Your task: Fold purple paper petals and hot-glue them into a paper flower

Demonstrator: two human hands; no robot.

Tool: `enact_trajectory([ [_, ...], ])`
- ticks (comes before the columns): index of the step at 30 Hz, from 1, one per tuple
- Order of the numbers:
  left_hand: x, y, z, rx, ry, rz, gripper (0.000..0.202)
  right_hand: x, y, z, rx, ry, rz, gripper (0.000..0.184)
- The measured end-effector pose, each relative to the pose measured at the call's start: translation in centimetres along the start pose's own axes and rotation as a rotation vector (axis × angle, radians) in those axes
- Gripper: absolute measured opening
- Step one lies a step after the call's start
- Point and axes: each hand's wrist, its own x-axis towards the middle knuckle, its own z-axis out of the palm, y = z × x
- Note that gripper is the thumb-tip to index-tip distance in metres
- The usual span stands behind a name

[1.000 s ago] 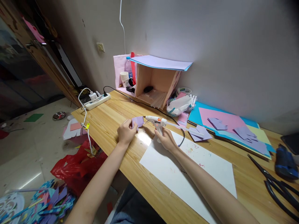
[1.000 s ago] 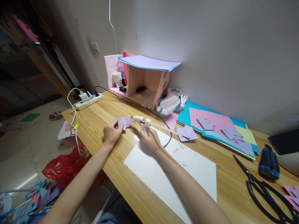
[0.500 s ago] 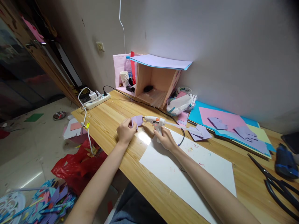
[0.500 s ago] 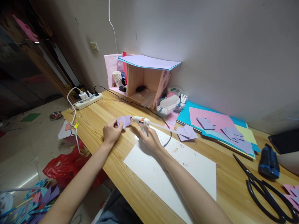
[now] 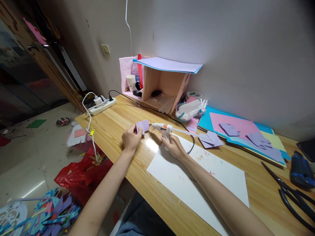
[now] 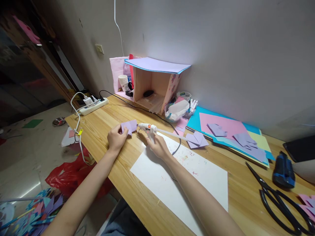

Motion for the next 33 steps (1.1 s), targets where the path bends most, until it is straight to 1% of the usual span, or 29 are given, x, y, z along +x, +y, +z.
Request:
enact_trajectory([
  [10, 0.2, -0.1, -0.1, 0.014, 0.011, -0.049, 0.023, 0.1, -0.1, 0.0, 0.013, -0.024, 0.028, 0.023],
  [16, 0.3, -0.2, -0.2, 0.008, 0.03, -0.107, 0.023, -0.1, -0.4, -0.3, 0.036, 0.004, 0.087, 0.024],
  [18, 0.3, -0.3, -0.2, -0.027, 0.023, -0.126, 0.023, 0.1, -0.3, -0.3, 0.045, 0.028, 0.101, 0.026],
  [21, 0.4, -0.6, 0.0, -0.154, -0.026, -0.157, 0.025, 1.1, 0.2, -0.2, 0.02, 0.102, 0.068, 0.029],
  [24, 0.5, -1.0, 0.5, -0.265, -0.086, -0.201, 0.029, 3.3, 1.1, -0.2, -0.107, 0.143, 0.013, 0.026],
  [26, 0.6, -1.4, 0.9, -0.302, -0.123, -0.238, 0.033, 4.9, 1.7, 0.0, -0.203, 0.135, 0.004, 0.022],
  [29, 0.6, -1.7, 1.4, -0.392, -0.181, -0.277, 0.037, 6.4, 2.2, 0.4, -0.272, 0.088, -0.005, 0.017],
  [33, 0.6, -1.8, 1.7, -0.545, -0.251, -0.321, 0.036, 6.6, 2.4, 0.7, -0.303, 0.033, 0.013, 0.021],
])
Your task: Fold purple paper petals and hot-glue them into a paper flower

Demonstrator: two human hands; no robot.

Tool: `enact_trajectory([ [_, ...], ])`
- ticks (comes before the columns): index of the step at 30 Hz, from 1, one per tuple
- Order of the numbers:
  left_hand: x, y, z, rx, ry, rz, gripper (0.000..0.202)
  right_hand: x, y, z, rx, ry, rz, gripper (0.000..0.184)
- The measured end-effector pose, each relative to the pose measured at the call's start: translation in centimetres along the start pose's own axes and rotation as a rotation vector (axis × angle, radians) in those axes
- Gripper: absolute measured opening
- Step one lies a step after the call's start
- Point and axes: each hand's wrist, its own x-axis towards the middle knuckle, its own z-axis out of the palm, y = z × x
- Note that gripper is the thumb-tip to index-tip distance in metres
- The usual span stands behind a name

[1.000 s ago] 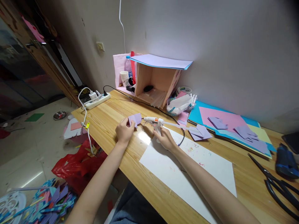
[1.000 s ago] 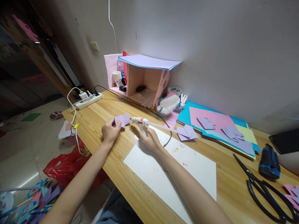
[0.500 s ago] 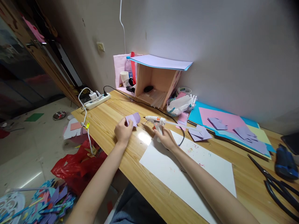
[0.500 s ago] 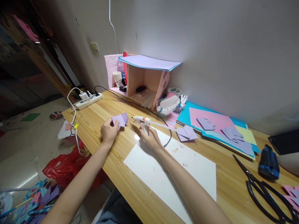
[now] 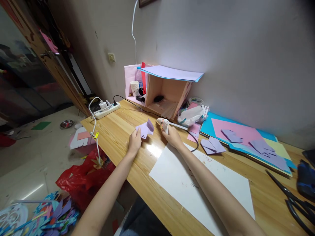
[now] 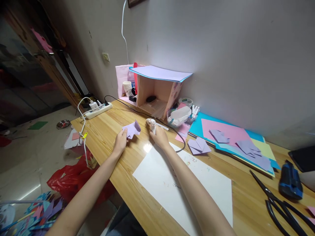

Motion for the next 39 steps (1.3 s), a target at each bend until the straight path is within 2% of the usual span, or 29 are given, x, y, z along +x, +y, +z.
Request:
enact_trajectory([
  [3, 0.0, 0.1, 0.1, -0.101, -0.061, -0.031, 0.034, -1.1, 0.0, -0.6, -0.018, -0.01, -0.028, 0.03],
  [5, 0.0, 0.4, 0.1, -0.153, -0.109, -0.042, 0.035, -2.5, -0.1, -1.3, -0.025, 0.095, -0.028, 0.036],
  [8, -0.2, 0.8, 0.2, -0.199, -0.218, -0.041, 0.038, -5.0, -0.7, -2.4, 0.064, 0.285, 0.024, 0.026],
  [10, -0.4, 1.0, 0.3, -0.219, -0.309, -0.028, 0.039, -6.5, -1.3, -2.7, 0.245, 0.212, 0.057, 0.026],
  [14, -0.9, 1.4, 0.4, -0.217, -0.448, -0.032, 0.041, -7.8, -2.1, -1.8, 0.769, -0.096, 0.176, 0.034],
  [16, -1.1, 1.7, 0.3, -0.218, -0.506, -0.038, 0.041, -7.7, -2.0, -1.1, 0.954, -0.155, 0.251, 0.036],
  [18, -1.3, 2.0, 0.3, -0.216, -0.562, -0.039, 0.041, -7.5, -1.8, -0.5, 1.035, -0.184, 0.288, 0.035],
  [26, -1.7, 2.5, 0.2, -0.213, -0.657, -0.04, 0.041, -7.6, -1.9, -1.0, 1.007, -0.181, 0.342, 0.029],
  [39, -1.6, 2.1, 0.5, -0.177, -0.672, -0.02, 0.041, -7.7, -2.3, -1.0, 0.904, -0.118, 0.366, 0.034],
])
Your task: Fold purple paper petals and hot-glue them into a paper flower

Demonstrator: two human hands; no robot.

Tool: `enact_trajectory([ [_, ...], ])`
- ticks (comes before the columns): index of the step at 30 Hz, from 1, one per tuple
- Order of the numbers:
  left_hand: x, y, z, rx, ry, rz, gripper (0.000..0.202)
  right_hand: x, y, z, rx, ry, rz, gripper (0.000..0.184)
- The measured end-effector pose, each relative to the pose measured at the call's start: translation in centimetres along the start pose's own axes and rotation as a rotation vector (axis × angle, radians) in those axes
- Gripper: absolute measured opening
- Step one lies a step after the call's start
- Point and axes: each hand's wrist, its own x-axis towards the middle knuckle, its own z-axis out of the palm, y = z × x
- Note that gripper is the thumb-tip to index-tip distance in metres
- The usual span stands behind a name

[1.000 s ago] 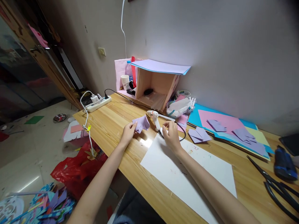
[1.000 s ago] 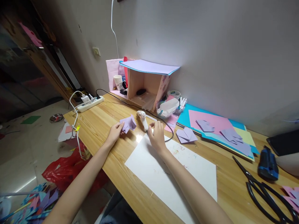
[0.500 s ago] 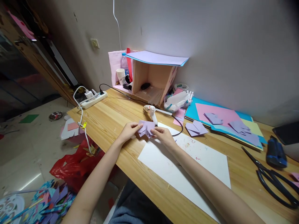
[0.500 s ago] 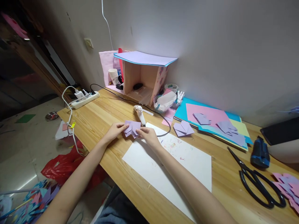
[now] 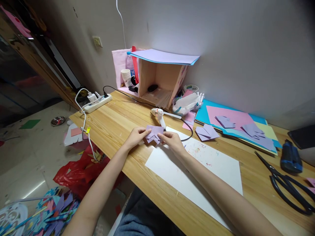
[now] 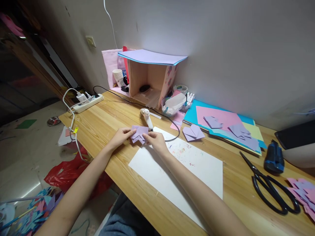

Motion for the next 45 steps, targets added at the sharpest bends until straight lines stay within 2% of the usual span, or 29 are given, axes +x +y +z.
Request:
enact_trajectory([
  [5, -0.5, 0.4, 0.9, 0.003, -0.053, -0.006, 0.037, -0.3, -0.2, 0.3, -0.03, 0.033, -0.028, 0.037],
  [13, -1.0, 0.6, 1.5, 0.067, -0.009, -0.086, 0.043, 0.1, 0.0, 0.4, -0.014, 0.017, -0.067, 0.035],
  [20, -1.2, 1.1, 1.6, 0.086, -0.159, -0.102, 0.036, 0.2, 0.4, 0.6, 0.023, -0.002, -0.138, 0.031],
  [24, -1.1, 0.9, 1.5, 0.117, -0.191, -0.082, 0.031, -0.1, 0.3, 0.7, -0.014, 0.005, -0.136, 0.029],
  [33, -0.4, 0.3, 1.4, 0.021, -0.093, 0.009, 0.032, 0.4, 0.7, 0.3, -0.014, 0.075, -0.154, 0.033],
  [40, 0.0, -0.1, 1.3, -0.07, 0.017, -0.001, 0.038, 0.6, 1.2, 0.2, 0.029, 0.06, -0.123, 0.034],
  [45, 0.1, -0.2, 1.4, -0.086, 0.019, 0.021, 0.04, 0.7, 1.5, 0.1, 0.019, 0.075, -0.14, 0.037],
])
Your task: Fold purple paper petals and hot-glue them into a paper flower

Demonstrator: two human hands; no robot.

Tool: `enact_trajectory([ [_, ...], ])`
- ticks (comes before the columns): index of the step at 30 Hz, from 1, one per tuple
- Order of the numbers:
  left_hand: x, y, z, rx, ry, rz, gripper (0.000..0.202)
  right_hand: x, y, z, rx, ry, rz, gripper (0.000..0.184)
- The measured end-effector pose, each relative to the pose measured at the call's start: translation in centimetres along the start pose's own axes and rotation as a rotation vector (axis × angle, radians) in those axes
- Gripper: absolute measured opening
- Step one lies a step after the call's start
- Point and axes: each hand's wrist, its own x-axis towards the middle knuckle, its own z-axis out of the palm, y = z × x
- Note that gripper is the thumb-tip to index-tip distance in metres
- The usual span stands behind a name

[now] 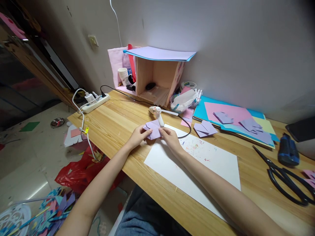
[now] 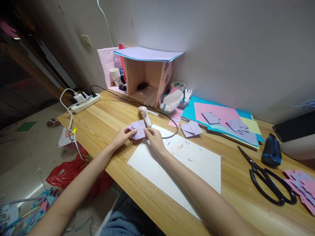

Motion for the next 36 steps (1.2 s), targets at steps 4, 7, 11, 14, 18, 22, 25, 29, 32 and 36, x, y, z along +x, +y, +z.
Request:
enact_trajectory([
  [4, 0.0, 0.0, 0.0, -0.03, 0.012, 0.011, 0.039, -0.1, -0.4, 0.2, -0.016, -0.01, 0.015, 0.039],
  [7, -0.2, 0.4, 0.1, -0.003, 0.018, 0.017, 0.035, -0.3, -1.1, 0.4, -0.024, -0.066, 0.012, 0.037],
  [11, -0.6, 0.8, 0.3, 0.015, -0.037, -0.015, 0.036, -0.5, -1.7, 0.6, -0.055, -0.092, -0.006, 0.039],
  [14, -0.7, 0.7, 0.4, 0.01, -0.069, -0.021, 0.037, -0.6, -1.8, 0.6, -0.091, -0.074, -0.004, 0.04],
  [18, -0.5, 0.1, 0.3, 0.049, -0.068, 0.014, 0.037, -0.6, -1.7, 0.6, -0.053, -0.089, 0.006, 0.04],
  [22, -0.3, -0.2, 0.1, 0.124, -0.05, 0.058, 0.036, -0.5, -1.6, 0.6, -0.033, -0.085, 0.009, 0.038],
  [25, -0.3, -0.2, 0.1, 0.164, -0.026, 0.07, 0.037, -0.5, -1.5, 0.5, -0.045, -0.092, 0.01, 0.038],
  [29, -0.3, -0.2, 0.1, 0.15, -0.024, 0.038, 0.038, -0.5, -1.2, 0.3, -0.057, -0.09, 0.001, 0.039],
  [32, -0.3, -0.1, 0.2, 0.106, -0.041, 0.029, 0.039, -0.5, -1.2, 0.3, -0.058, -0.091, 0.005, 0.04],
  [36, -0.2, 0.0, 0.4, 0.037, -0.056, 0.053, 0.04, -0.3, -1.2, 0.1, -0.029, -0.114, 0.007, 0.039],
])
